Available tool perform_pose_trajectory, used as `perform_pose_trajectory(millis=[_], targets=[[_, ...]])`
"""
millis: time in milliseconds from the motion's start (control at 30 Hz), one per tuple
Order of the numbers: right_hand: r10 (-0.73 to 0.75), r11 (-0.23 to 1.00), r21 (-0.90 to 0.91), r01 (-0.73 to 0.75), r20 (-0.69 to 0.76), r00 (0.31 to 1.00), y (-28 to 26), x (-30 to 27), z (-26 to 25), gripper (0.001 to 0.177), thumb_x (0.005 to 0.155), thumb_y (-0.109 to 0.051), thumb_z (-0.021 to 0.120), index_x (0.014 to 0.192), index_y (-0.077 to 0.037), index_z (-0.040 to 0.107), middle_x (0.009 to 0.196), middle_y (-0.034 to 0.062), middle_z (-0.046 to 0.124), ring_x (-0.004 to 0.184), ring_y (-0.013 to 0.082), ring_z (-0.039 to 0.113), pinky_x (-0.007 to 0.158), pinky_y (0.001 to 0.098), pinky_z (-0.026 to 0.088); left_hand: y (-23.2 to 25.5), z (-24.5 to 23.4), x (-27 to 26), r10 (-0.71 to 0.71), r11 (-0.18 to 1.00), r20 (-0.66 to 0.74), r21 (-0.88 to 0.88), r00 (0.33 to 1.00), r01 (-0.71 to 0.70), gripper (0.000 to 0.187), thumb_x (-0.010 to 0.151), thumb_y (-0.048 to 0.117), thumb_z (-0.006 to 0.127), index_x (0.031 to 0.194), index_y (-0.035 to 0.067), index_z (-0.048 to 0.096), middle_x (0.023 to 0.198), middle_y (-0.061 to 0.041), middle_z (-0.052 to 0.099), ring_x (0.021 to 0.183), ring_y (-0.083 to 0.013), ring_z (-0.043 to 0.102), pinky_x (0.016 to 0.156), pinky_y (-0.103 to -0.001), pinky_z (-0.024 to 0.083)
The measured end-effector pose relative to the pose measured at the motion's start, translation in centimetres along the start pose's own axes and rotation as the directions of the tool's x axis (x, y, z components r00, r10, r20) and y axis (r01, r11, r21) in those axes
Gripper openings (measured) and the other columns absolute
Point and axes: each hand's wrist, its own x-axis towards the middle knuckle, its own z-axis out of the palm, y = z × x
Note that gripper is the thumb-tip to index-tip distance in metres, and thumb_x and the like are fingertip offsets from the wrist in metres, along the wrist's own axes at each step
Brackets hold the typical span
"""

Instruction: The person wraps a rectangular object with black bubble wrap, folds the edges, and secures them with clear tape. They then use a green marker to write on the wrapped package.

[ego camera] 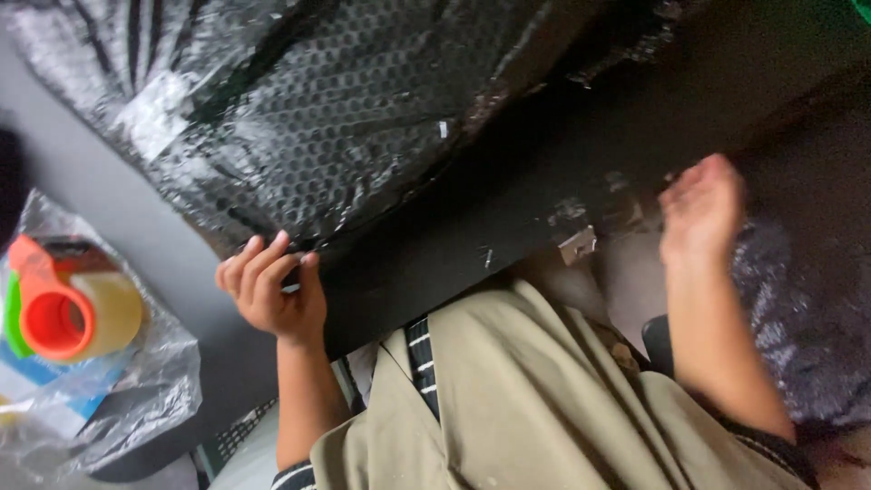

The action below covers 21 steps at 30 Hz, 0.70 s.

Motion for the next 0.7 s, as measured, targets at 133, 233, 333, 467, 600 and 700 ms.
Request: perform_pose_trajectory(millis=[133, 233, 333, 467, 600, 700], targets=[[0.548, 0.733, 0.309, -0.606, 0.259, 0.795, 2.4, -3.6, -2.3, 0.031, 0.092, -0.043, 0.063, 0.104, -0.015, 0.068, 0.102, 0.0067, 0.070, 0.096, 0.0232, 0.066, 0.085, 0.0365, 0.052, -0.7, 0.0, -0.7, 0.011, 1.000, 0.001, -0.016, 1.000, -0.011, 0.023, 0.099, 0.022, 0.076, 0.089, 0.005, 0.064, 0.105, -0.014, 0.075, 0.107, -0.0361, 0.066, 0.098, -0.044, 0.041], [0.600, 0.719, 0.204, -0.665, 0.302, 0.741, 3.2, -5.2, -2.1, 0.049, 0.088, -0.053, 0.062, 0.115, -0.013, 0.066, 0.110, 0.0071, 0.069, 0.103, 0.0223, 0.066, 0.085, 0.0333, 0.046, -0.8, 0.0, -0.9, 0.010, 1.000, 0.014, -0.017, 1.000, -0.010, 0.024, 0.098, 0.021, 0.077, 0.089, 0.004, 0.063, 0.105, -0.015, 0.075, 0.108, -0.0370, 0.065, 0.099, -0.045, 0.041], [0.503, 0.844, 0.075, -0.532, 0.236, 0.831, 4.5, -5.5, -2.2, 0.029, 0.089, -0.040, 0.070, 0.108, -0.017, 0.069, 0.098, 0.0018, 0.071, 0.089, 0.0153, 0.066, 0.070, 0.0264, 0.044, -0.8, -0.3, -1.0, 0.008, 1.000, 0.017, -0.021, 1.000, -0.008, 0.023, 0.098, 0.020, 0.078, 0.089, 0.004, 0.064, 0.106, -0.015, 0.074, 0.109, -0.0370, 0.064, 0.099, -0.045, 0.041], [0.311, 0.950, -0.036, -0.309, 0.144, 0.939, 2.6, -6.8, -0.9, 0.009, 0.092, -0.011, 0.076, 0.096, -0.013, 0.069, 0.082, 0.0034, 0.069, 0.073, 0.0095, 0.064, 0.061, 0.0212, 0.042, -0.7, -0.1, -1.0, 0.011, 1.000, 0.005, -0.020, 1.000, -0.011, 0.023, 0.098, 0.021, 0.078, 0.089, 0.005, 0.065, 0.108, -0.014, 0.074, 0.112, -0.0357, 0.064, 0.100, -0.045, 0.041], [0.139, 0.985, -0.119, -0.128, 0.092, 0.986, 0.1, -7.7, 0.3, 0.014, 0.091, -0.006, 0.079, 0.092, -0.012, 0.067, 0.091, 0.0065, 0.073, 0.072, 0.0085, 0.065, 0.055, 0.0155, 0.044, -0.6, -0.2, -1.0, -0.002, 1.000, 0.020, -0.026, 1.000, 0.002, 0.020, 0.096, 0.017, 0.080, 0.090, 0.006, 0.064, 0.110, -0.014, 0.074, 0.111, -0.0374, 0.065, 0.101, -0.045, 0.040], [-0.200, 0.925, -0.280, 0.255, 0.210, 0.957, -2.8, -8.9, 1.5, 0.013, 0.095, -0.003, 0.081, 0.094, -0.009, 0.069, 0.095, 0.0067, 0.075, 0.085, 0.0083, 0.070, 0.080, 0.0181, 0.058, -0.3, -0.2, -0.6, 0.018, 1.000, 0.002, -0.019, 1.000, -0.018, 0.024, 0.099, 0.024, 0.076, 0.089, 0.005, 0.065, 0.109, -0.014, 0.075, 0.111, -0.0349, 0.065, 0.099, -0.045, 0.042]])
